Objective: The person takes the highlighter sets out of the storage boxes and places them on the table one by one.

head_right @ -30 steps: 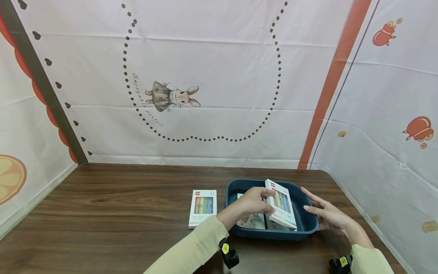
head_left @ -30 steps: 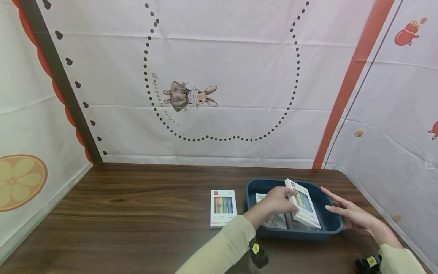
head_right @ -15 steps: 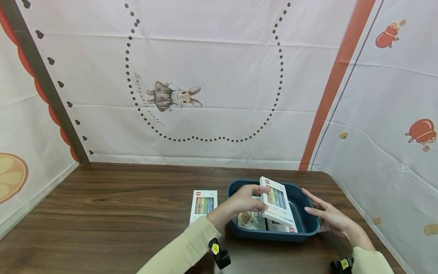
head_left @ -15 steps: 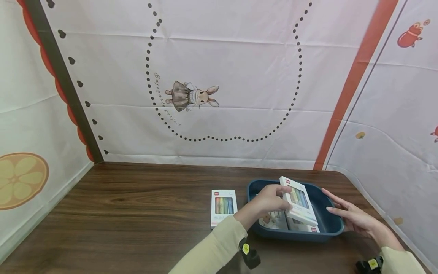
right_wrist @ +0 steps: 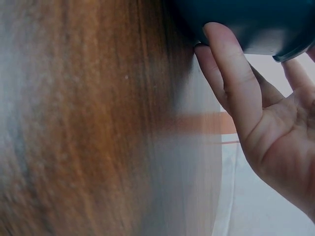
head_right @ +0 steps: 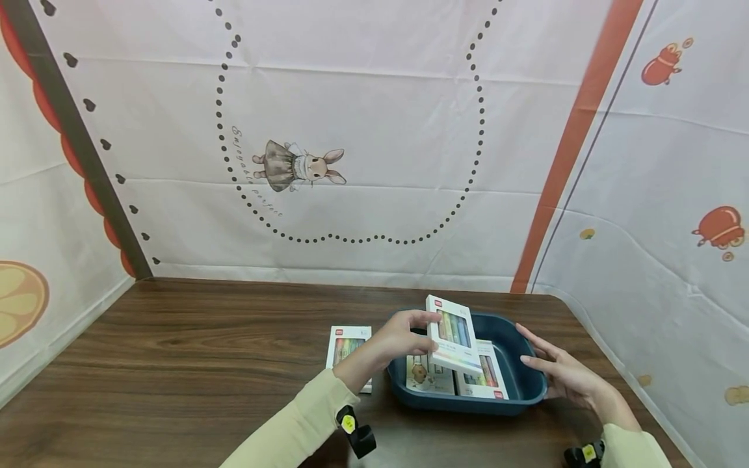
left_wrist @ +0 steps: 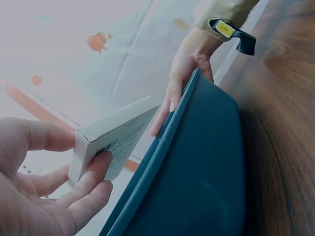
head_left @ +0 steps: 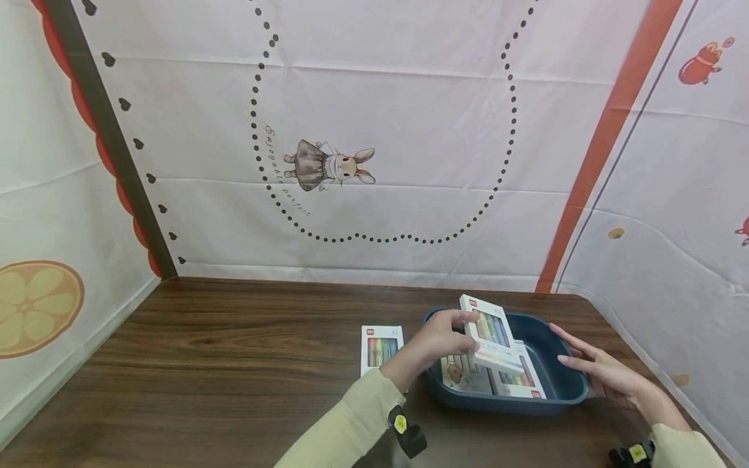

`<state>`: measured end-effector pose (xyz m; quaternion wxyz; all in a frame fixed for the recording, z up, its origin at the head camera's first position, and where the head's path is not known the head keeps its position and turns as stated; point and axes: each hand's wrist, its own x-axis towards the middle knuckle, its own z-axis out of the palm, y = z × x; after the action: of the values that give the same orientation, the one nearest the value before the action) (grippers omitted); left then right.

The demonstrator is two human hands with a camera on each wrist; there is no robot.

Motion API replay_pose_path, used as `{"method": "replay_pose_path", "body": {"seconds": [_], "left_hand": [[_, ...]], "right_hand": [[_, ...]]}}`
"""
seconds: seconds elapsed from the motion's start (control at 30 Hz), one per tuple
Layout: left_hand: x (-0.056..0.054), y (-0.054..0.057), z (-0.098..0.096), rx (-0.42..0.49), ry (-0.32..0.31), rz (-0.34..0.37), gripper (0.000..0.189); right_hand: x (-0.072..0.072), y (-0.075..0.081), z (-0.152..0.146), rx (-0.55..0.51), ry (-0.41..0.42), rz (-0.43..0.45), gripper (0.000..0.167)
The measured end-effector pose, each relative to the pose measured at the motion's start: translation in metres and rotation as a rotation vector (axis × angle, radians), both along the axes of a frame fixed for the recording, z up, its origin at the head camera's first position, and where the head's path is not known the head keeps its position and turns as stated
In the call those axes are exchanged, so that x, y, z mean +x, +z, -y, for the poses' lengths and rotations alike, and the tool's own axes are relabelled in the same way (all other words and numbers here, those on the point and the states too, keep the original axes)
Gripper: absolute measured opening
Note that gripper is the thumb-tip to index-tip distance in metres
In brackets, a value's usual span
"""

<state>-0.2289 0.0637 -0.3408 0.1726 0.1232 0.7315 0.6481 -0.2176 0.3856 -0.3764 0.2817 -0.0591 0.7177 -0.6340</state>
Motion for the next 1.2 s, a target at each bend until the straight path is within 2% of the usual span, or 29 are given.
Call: {"method": "replay_pose_path", "body": {"seconds": [0.23, 0.53, 0.63, 0.9, 1.2], "left_hand": [[-0.007, 0.000, 0.015, 0.021, -0.010, -0.005, 0.044], [-0.014, -0.001, 0.034, 0.096, 0.018, 0.036, 0.047], [-0.016, -0.002, 0.039, 0.094, 0.025, 0.041, 0.047], [-0.016, -0.001, 0.054, 0.103, 0.063, 0.050, 0.048], [-0.020, -0.005, 0.070, 0.136, 0.089, 0.068, 0.052]], "right_hand": [[0.001, -0.001, 0.001, 0.002, 0.003, -0.009, 0.054], [0.001, 0.001, 0.001, 0.005, 0.006, -0.008, 0.056], [0.001, 0.001, 0.001, 0.006, -0.001, -0.003, 0.057], [0.003, 0.000, 0.001, 0.000, 0.007, -0.016, 0.050], [0.002, 0.000, 0.001, -0.002, -0.004, -0.004, 0.052]]}}
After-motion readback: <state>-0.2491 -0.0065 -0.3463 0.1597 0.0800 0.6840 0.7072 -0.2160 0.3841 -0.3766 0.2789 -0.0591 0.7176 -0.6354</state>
